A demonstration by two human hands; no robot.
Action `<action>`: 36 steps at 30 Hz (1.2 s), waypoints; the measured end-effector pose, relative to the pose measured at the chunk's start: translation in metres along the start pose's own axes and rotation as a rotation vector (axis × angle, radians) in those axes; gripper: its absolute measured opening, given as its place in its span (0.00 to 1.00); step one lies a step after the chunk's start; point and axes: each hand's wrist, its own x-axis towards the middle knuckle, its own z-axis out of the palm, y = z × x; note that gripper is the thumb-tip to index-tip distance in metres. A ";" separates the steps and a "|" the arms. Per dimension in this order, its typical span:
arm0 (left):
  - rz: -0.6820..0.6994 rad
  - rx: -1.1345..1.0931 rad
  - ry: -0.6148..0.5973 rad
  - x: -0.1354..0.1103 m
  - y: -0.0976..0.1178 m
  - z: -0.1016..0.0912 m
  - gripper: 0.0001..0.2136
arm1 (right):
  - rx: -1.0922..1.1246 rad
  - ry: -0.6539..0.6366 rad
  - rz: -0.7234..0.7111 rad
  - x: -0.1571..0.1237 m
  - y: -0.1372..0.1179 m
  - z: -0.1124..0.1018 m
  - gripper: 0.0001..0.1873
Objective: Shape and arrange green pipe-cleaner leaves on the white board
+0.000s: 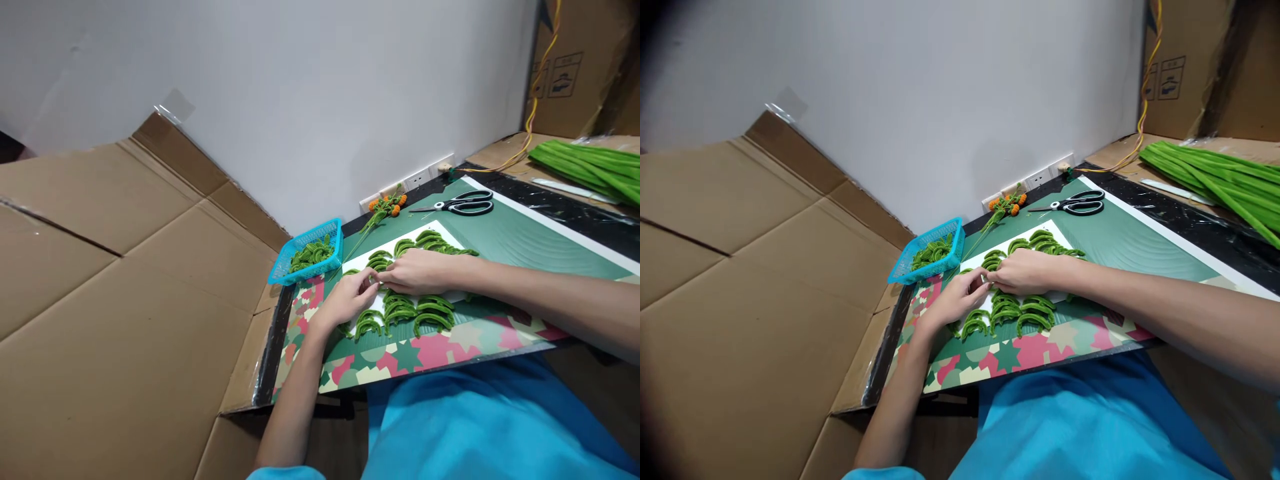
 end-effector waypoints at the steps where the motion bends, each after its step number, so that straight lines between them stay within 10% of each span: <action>1: 0.001 0.000 -0.004 0.000 0.000 0.000 0.10 | -0.002 -0.001 -0.002 0.000 0.000 0.000 0.15; 36: 0.001 -0.025 -0.019 -0.003 0.006 -0.002 0.10 | -0.009 -0.028 -0.012 -0.002 -0.001 0.001 0.16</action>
